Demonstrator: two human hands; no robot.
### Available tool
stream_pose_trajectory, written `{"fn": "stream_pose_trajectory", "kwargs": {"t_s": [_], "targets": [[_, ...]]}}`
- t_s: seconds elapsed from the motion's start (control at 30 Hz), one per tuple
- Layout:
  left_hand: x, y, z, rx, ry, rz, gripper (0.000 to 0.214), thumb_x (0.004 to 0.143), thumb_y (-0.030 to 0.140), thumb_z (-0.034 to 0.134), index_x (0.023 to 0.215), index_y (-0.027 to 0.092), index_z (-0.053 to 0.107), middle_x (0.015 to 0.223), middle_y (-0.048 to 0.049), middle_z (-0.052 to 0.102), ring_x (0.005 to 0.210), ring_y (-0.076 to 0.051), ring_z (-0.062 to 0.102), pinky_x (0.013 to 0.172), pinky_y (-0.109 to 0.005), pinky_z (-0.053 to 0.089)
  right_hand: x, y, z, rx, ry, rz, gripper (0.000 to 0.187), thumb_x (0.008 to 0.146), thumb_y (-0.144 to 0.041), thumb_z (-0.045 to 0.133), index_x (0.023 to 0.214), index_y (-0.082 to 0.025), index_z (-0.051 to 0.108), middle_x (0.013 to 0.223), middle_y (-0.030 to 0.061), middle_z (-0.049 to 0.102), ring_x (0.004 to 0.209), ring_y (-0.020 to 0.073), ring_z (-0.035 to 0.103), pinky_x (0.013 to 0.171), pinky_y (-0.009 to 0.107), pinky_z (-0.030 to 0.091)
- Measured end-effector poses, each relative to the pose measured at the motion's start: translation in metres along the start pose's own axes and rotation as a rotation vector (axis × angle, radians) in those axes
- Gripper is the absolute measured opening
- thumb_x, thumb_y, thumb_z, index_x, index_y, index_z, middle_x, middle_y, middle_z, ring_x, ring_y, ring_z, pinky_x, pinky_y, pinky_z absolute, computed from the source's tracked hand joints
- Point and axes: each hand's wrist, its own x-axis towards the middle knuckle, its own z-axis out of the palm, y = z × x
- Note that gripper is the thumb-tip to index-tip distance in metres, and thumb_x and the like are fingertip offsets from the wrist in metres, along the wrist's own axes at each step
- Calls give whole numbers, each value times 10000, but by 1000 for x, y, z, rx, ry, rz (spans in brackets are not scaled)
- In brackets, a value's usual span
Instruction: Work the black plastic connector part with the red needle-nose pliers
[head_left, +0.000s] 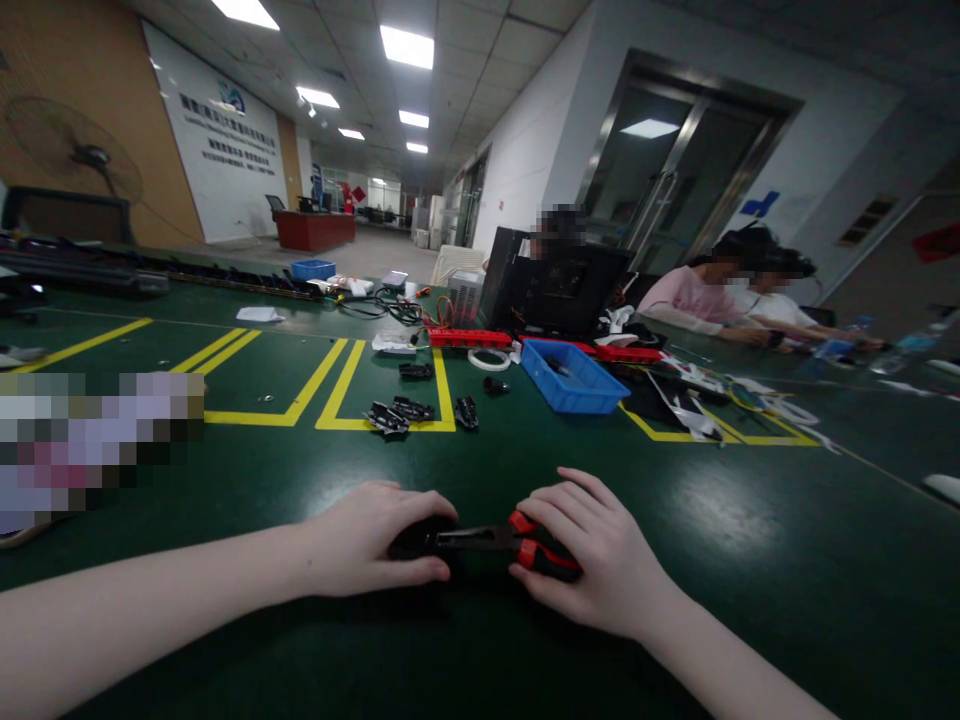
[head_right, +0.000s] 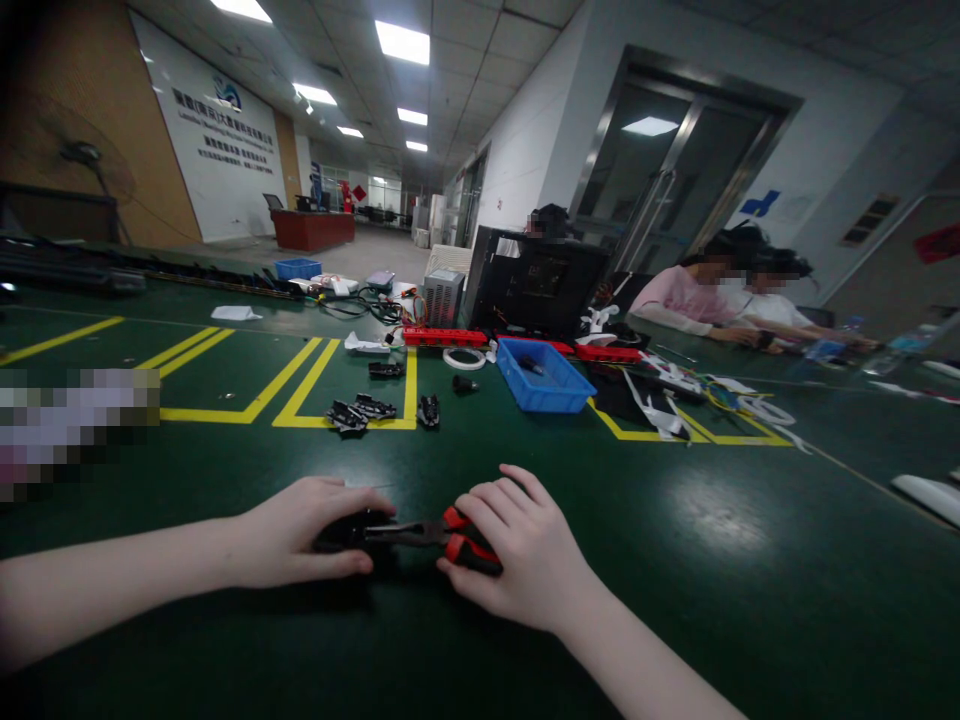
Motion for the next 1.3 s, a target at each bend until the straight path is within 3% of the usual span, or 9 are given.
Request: {"fn": "stream_pose_trajectory", "kwargs": {"t_s": [0.23, 0.7, 1.03, 1.3], "targets": [[-1, 0, -1, -86, 16, 30, 388, 908, 371, 617, 1253, 223, 518, 1121, -44, 667, 941, -216, 651, 776, -297, 461, 0, 2, -2, -1, 24, 37, 329, 761, -379, 682, 1035, -210, 615, 937, 55, 715, 867, 219, 675, 982, 476, 436], [0, -5, 3, -84, 40, 84, 383, 912, 373, 618, 1246, 214, 518, 1097, -52, 665, 927, -221, 652, 746, -289, 463, -1, 0, 3, 83, 32, 39, 358, 722, -353, 705, 1039, -221, 602, 947, 34, 712, 871, 210, 674, 979, 466, 420], [0, -5, 4, -64, 41, 101, 393, 904, 376, 626, 1248, 222, 513, 1095, -45, 669, 918, -222, 657, 735, -291, 455, 3, -7, 0, 129, 7, 59, 252, 751, -335, 680, 952, -198, 616, 869, 43, 693, 764, 186, 635, 795, 381, 455], [-2, -4, 3, -63, 53, 102, 383, 914, 388, 608, 1245, 217, 518, 1068, -52, 669, 908, -218, 654, 724, -285, 458, 0, -2, 4, 101, 48, 54, 352, 721, -340, 713, 1032, -214, 610, 944, 44, 704, 862, 213, 651, 923, 435, 414]]}}
